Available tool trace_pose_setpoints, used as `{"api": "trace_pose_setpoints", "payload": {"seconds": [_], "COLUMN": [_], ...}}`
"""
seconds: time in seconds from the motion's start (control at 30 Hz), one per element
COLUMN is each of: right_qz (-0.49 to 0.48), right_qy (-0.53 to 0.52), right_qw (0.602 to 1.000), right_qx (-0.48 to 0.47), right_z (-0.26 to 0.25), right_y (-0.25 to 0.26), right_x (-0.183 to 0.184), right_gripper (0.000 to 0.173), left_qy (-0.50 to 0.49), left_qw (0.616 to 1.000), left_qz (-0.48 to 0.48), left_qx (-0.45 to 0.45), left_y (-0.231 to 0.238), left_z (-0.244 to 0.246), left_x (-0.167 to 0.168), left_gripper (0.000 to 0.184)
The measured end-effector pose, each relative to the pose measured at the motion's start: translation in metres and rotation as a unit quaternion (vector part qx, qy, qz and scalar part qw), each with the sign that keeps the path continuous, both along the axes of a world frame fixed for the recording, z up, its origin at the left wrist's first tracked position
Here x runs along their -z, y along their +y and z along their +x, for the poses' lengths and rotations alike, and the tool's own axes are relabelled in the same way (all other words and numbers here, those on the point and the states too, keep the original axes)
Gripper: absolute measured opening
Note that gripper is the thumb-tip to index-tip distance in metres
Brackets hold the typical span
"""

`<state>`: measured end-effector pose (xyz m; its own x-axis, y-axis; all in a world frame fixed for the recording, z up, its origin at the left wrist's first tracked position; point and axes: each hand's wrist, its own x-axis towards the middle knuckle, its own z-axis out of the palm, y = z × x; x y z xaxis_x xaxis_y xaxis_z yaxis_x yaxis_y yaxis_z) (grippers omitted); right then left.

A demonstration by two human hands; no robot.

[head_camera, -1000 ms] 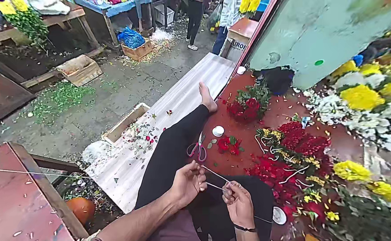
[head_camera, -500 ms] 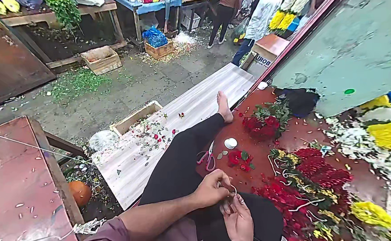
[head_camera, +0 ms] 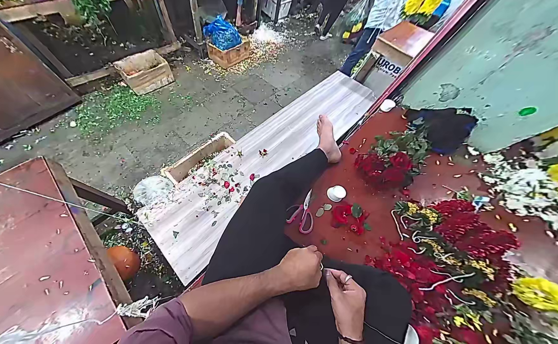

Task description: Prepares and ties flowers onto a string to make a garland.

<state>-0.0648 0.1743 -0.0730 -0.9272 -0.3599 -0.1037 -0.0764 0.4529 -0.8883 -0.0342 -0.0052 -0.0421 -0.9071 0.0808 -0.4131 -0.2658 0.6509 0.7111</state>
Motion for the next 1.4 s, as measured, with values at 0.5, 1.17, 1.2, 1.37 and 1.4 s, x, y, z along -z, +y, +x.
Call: {"api": "trace_pose_setpoints", "payload": {"seconds": [0.5, 1.17, 1.2, 1.37, 1.4], "right_qz": [0.031, 0.021, 0.019, 0.007, 0.007], "right_qy": [0.027, 0.047, 0.048, 0.054, 0.050], "right_qw": [0.998, 0.996, 0.997, 0.998, 0.998], "right_qx": [-0.038, -0.066, -0.064, -0.035, -0.028], "right_z": [0.002, 0.004, 0.003, -0.001, -0.001], "right_y": [0.003, 0.007, 0.007, 0.008, 0.009], "right_x": [0.004, -0.001, -0.001, -0.002, -0.003], "right_gripper": [0.013, 0.013, 0.013, 0.010, 0.010], "left_qy": [0.083, 0.045, 0.050, 0.012, 0.010], "left_qw": [0.994, 0.994, 0.994, 0.998, 0.998], "left_qz": [0.062, 0.095, 0.098, 0.053, 0.044], "left_qx": [-0.025, -0.008, -0.013, 0.018, 0.031], "left_y": [-0.008, -0.018, -0.018, -0.016, -0.016], "left_z": [-0.001, 0.000, -0.001, -0.002, -0.002], "left_x": [0.012, 0.017, 0.017, 0.010, 0.008], "left_gripper": [0.023, 0.020, 0.020, 0.024, 0.025]}}
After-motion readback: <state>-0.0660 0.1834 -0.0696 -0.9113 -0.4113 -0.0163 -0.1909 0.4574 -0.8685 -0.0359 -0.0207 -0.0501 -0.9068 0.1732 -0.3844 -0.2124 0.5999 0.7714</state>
